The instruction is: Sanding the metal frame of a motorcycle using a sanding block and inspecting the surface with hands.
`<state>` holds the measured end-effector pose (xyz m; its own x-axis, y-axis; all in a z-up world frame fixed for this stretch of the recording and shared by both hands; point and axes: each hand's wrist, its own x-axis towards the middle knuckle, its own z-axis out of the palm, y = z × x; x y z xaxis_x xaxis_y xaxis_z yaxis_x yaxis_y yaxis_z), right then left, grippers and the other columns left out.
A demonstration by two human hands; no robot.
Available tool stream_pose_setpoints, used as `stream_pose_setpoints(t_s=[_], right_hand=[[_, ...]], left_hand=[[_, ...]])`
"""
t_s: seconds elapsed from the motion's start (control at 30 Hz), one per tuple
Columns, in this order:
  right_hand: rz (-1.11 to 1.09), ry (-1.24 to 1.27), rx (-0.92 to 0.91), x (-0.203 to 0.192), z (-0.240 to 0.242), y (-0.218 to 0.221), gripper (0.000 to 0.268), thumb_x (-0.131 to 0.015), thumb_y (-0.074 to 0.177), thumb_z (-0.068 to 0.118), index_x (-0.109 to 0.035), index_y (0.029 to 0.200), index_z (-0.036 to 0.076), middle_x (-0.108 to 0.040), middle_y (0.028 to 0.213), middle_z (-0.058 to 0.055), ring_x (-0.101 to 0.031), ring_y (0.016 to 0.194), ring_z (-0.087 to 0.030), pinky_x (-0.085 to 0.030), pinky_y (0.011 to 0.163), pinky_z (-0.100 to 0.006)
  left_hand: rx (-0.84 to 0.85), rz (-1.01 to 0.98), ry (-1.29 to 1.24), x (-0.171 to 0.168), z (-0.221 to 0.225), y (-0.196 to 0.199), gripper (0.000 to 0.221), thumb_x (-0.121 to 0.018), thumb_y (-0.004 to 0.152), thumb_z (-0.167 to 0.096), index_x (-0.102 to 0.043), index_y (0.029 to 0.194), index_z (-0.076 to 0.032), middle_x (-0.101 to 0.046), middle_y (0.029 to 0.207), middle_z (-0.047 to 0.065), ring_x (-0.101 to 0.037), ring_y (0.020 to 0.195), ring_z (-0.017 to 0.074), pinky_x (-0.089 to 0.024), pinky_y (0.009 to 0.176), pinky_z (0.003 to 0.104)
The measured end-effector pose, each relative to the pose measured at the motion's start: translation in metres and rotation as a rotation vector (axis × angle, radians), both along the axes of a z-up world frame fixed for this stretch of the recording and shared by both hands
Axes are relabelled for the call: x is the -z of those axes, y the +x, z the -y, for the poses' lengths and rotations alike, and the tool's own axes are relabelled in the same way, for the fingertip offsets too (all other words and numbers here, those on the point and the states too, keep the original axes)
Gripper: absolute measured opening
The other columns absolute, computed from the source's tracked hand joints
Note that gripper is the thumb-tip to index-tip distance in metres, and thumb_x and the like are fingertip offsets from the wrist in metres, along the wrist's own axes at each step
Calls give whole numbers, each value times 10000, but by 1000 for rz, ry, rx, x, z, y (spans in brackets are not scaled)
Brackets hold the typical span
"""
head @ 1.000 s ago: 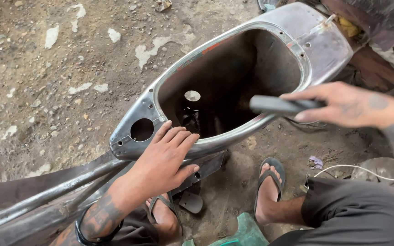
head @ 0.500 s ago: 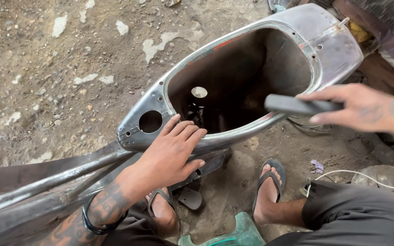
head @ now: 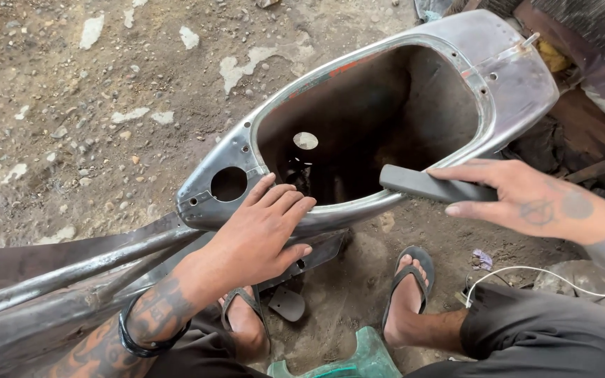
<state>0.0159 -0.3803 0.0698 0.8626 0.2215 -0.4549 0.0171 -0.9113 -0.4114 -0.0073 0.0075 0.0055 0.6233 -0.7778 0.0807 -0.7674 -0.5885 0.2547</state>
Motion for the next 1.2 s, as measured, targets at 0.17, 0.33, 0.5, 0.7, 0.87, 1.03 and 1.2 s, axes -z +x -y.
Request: stream_pose_setpoints(t_s=[0.17, 0.33, 0.5, 0.7, 0.87, 1.03, 1.2], right_hand=[[-201, -13, 248, 11, 53, 31, 642, -782, 825, 264, -723, 1459, 341, -774, 981, -15, -534, 849, -183, -333, 792, -272], [-86, -25, 180, 5, 5, -1, 659, -753, 806, 301, -633, 1452, 349, -734, 1309, 43, -634, 1149, -136, -418, 1030, -286], [-285, 37, 276, 21, 48, 20, 669, -725, 850, 198, -648, 1503, 325, -797, 1267, 108, -627, 1063, -89, -406, 945, -239], [-219, 0, 326, 12, 10, 12, 700, -753, 825, 122, -647, 1476, 356, -845, 1252, 21, -754, 1052, -170, -471, 1012, -291], [-78, 333, 270, 36, 45, 13, 671, -676, 762, -127, -667, 1405, 64, -755, 1278, -123, -623, 1197, -161, -448, 1068, -300], [1, 129, 156, 53, 52, 3, 759, -732, 767, 82, -620, 1512, 181, -776, 1211, -143, -726, 950, -293, -518, 816, -363], [169, 205, -45, 56, 49, -3, 681, -725, 763, 150, -644, 1439, 135, -735, 1266, -74, -682, 1092, -208, -496, 901, -332]], left_hand=[[-3, 18, 3, -2, -1, -1, 681, -664, 917, -451, -516, 1425, -22, -596, 1315, 141, -481, 1320, 347, -217, 1233, 553], [-9, 20, -29, -7, -1, -2, 632, -709, 888, -411, -534, 1369, -42, -603, 1261, 110, -502, 1270, 319, -238, 1226, 550], [0, 43, -18, -5, 0, -2, 652, -702, 884, -434, -543, 1368, -26, -607, 1243, 123, -509, 1253, 327, -249, 1225, 553], [-18, 10, -29, -8, 0, -3, 680, -722, 865, -408, -533, 1392, -23, -600, 1286, 132, -491, 1311, 329, -238, 1235, 554], [-10, 36, -7, -11, 1, -4, 685, -718, 873, -414, -541, 1392, -4, -590, 1295, 142, -493, 1303, 337, -262, 1220, 555], [-16, 5, -37, -13, 0, -5, 651, -733, 860, -383, -536, 1363, -21, -588, 1283, 128, -489, 1301, 325, -259, 1228, 552], [-6, 12, -13, -15, 1, -5, 632, -711, 887, -397, -538, 1363, -20, -591, 1269, 124, -489, 1303, 320, -251, 1237, 546]])
